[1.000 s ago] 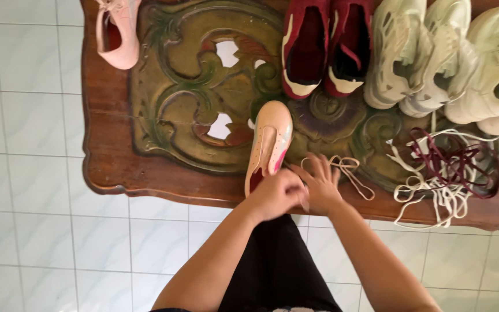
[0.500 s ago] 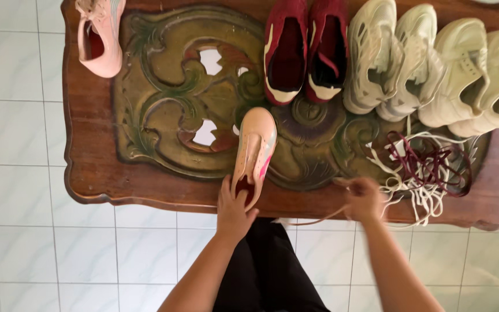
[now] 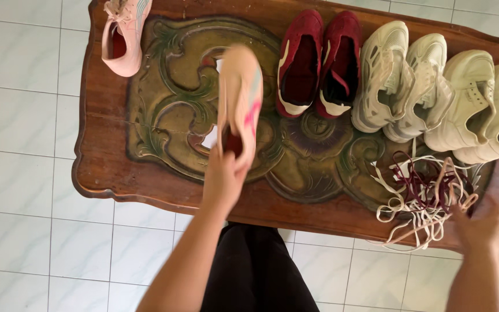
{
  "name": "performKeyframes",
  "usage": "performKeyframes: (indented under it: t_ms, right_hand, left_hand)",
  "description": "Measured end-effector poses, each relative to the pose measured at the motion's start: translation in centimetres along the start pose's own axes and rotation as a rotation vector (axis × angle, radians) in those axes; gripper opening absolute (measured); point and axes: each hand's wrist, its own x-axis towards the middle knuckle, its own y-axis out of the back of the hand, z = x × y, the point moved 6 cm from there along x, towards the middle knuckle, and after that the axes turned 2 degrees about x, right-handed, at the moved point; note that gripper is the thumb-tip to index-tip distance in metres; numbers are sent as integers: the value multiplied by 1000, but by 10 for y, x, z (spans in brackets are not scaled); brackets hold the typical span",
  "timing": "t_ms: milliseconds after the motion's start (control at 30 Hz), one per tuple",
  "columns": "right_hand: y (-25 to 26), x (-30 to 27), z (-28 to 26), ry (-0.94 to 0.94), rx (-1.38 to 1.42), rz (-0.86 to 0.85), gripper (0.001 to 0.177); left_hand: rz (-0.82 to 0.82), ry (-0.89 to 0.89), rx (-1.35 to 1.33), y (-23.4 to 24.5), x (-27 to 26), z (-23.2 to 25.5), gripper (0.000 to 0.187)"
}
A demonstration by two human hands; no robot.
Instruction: The person removes laces from several shoes on a wooden table and then re-laces them. They handle white, red, and pink sneakers, pulling out the laces and threading them back through the eyelets one at a time.
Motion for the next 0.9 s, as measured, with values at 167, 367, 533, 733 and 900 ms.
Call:
performKeyframes:
  t_ms: [167, 367, 533, 733, 900]
  right_hand:
    - [-55, -47, -9, 90, -77, -206, 76]
    - [-71, -90, -7, 220, -66, -186, 70]
    - [-61, -99, -1, 248, -123, -191, 65]
    - [-47, -113, 4, 248, -170, -167, 66]
    - [-50, -130, 10, 268, -234, -191, 65]
  left_hand:
    - [97, -53, 40, -32, 116, -2, 29]
    - [-91, 123, 140, -97, 186, -12, 30]
    - [-284, 71, 71, -93, 188, -11, 83]
    - [60, 614, 439, 62, 236, -121, 82]
    - [-194, 610, 831, 118, 243, -224, 81]
